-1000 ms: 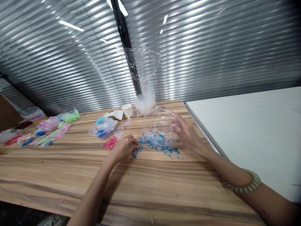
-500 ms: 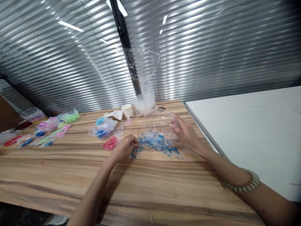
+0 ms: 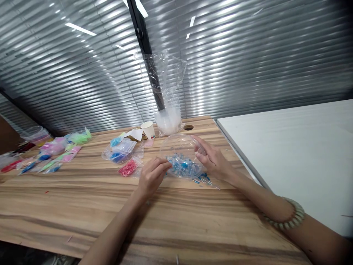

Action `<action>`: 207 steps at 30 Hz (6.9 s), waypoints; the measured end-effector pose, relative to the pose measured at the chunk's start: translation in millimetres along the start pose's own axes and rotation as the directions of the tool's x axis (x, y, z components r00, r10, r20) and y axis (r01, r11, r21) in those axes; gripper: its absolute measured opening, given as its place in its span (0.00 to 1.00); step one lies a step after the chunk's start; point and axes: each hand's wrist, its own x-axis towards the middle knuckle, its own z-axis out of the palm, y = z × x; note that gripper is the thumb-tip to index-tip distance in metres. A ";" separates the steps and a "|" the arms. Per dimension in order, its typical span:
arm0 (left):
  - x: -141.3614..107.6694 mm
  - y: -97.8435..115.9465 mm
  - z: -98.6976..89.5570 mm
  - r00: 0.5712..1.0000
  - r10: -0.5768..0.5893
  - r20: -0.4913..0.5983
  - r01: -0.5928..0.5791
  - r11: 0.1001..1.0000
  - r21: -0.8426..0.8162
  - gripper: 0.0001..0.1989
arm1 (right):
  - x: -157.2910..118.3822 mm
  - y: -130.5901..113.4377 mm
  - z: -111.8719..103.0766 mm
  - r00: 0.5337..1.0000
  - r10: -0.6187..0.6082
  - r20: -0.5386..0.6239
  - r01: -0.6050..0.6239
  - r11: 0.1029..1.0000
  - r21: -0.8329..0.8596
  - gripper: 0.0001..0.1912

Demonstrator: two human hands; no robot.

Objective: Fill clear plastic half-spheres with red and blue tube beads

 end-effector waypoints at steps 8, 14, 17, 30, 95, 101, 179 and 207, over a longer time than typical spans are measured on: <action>2.0 -1.2 0.5 0.999 0.034 0.005 -0.034 0.999 -0.029 0.10 | -1.3 -0.8 1.1 0.999 -0.028 0.046 0.027 0.999 0.025 0.31; -0.1 -3.7 1.4 1.000 -0.024 -0.004 0.024 1.000 0.016 0.11 | -1.9 2.2 1.4 0.997 -0.041 0.059 0.040 0.999 0.019 0.31; -0.7 -3.5 1.5 0.999 -0.051 -0.011 0.051 0.999 0.001 0.11 | -1.9 3.4 1.7 0.997 -0.046 0.062 0.045 0.999 0.014 0.30; 0.5 -3.6 -0.9 0.996 -0.083 -0.023 0.082 0.996 -0.016 0.08 | -3.4 3.5 0.9 0.996 -0.018 0.093 0.015 0.999 0.036 0.30; 4.3 -2.1 -2.0 0.998 -0.042 0.051 0.040 0.999 0.033 0.02 | -3.0 4.0 -0.3 0.984 -0.046 0.171 0.050 0.999 -0.019 0.32; 3.1 -4.0 -3.7 1.000 -0.016 -0.015 0.017 0.995 0.099 0.04 | -2.9 2.8 -1.5 0.982 -0.044 0.185 0.048 0.999 -0.019 0.32; -0.7 -3.6 -0.5 0.988 0.045 0.150 -0.050 0.998 0.034 0.09 | -1.1 1.7 -1.3 0.995 -0.017 0.094 0.018 1.000 -0.012 0.30; -0.8 -30.8 -43.7 0.481 -0.547 0.685 0.645 0.750 0.145 0.07 | 0.4 3.5 -3.1 0.999 0.032 0.005 -0.032 0.999 -0.031 0.30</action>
